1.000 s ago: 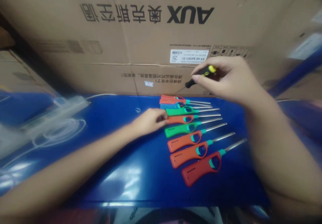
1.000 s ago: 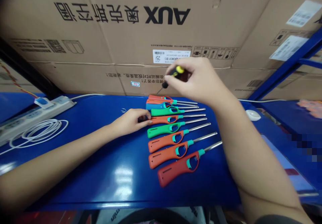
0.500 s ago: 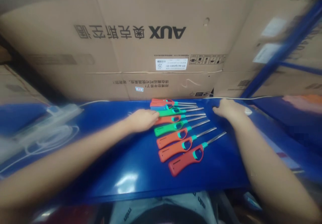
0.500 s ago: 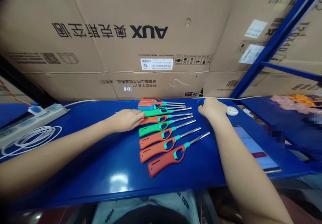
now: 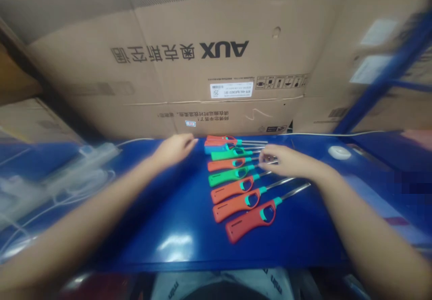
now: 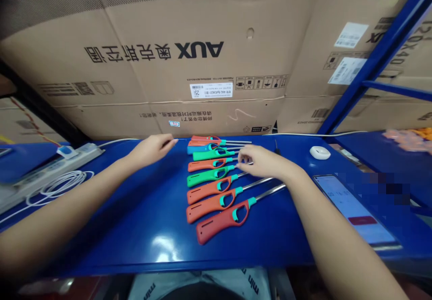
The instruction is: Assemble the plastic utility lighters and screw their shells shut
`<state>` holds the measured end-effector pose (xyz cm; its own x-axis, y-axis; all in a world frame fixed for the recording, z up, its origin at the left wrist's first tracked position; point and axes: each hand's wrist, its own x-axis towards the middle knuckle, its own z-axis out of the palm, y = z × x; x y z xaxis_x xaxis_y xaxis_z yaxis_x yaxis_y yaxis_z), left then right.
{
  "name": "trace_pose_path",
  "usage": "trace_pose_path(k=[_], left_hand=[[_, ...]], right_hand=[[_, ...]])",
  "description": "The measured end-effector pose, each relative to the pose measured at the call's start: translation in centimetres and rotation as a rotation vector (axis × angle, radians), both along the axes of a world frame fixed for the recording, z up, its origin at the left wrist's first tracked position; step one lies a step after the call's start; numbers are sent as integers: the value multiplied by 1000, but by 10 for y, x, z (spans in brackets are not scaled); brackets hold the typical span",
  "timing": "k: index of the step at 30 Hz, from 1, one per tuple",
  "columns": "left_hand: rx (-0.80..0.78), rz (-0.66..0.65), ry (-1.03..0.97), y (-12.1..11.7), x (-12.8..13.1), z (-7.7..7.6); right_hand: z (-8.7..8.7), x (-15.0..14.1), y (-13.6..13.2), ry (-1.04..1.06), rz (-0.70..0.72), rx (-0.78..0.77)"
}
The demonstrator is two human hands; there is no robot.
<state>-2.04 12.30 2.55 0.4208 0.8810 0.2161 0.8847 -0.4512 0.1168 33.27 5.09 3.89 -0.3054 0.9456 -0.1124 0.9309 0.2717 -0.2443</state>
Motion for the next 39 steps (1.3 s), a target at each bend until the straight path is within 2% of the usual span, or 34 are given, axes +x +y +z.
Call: trace_pose_path(k=[3, 5, 6, 11, 16, 18, 21, 25, 27, 28, 30, 35, 39], left_hand=[[-32, 105, -75, 14, -36, -11], [-42, 160, -114, 20, -54, -22], [-44, 178, -131, 22, -60, -27], [-46, 188, -177, 30, -71, -43], [15, 174, -236, 28, -69, -39], [58, 149, -275, 17, -59, -32], [50, 20, -320, -19, -29, -16], [-118, -397, -323, -85, 23, 4], [-253, -499, -284, -112, 43, 7], [-326, -510, -265, -122, 51, 7], [-470, -457, -243, -135, 59, 4], [-752, -396, -318, -138, 56, 0], [-870, -424, -233, -132, 44, 9]], right_hand=[[6, -5, -16, 131, 249, -320], [9, -5, -24, 116, 317, -481], [10, -6, -27, 95, 322, -513], [9, -13, -32, -25, 237, -491], [8, -24, -37, -30, 285, -439], [9, -28, -41, -30, 337, -352], [8, -35, -47, 43, 389, -225], [-1, -53, -54, 207, 423, -43], [-7, -62, -57, 217, 462, 125], [-9, -66, -59, 203, 489, 192], [-13, -72, -61, 161, 506, 222], [-13, -73, -63, 135, 420, 57], [-8, -69, -62, 82, 516, -47]])
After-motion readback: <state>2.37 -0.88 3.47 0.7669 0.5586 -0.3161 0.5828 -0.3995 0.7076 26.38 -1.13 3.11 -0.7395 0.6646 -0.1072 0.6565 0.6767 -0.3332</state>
